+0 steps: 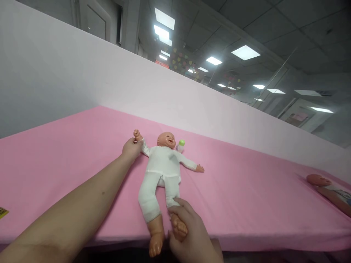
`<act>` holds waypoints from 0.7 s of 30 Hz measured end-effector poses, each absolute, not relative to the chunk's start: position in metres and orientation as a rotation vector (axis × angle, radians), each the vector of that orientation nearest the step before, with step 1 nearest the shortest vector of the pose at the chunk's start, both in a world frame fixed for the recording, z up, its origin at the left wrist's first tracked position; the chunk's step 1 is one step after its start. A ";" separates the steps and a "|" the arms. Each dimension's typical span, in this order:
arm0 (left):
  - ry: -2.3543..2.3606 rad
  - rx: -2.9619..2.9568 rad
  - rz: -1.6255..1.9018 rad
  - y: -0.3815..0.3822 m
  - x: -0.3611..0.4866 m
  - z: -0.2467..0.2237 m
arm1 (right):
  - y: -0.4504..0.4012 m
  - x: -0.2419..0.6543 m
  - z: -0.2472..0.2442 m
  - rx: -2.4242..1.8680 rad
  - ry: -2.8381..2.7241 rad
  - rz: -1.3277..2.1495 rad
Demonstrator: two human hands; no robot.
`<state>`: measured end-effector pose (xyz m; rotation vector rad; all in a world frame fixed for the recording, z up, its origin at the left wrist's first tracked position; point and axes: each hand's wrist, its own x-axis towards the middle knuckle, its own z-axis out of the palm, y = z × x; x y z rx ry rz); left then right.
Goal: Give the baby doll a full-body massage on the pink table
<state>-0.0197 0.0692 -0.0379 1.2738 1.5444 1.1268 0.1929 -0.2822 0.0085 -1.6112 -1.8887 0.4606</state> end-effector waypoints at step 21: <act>1.242 2.434 0.904 0.018 0.003 -0.004 | -0.174 0.192 0.036 -1.451 -1.692 0.294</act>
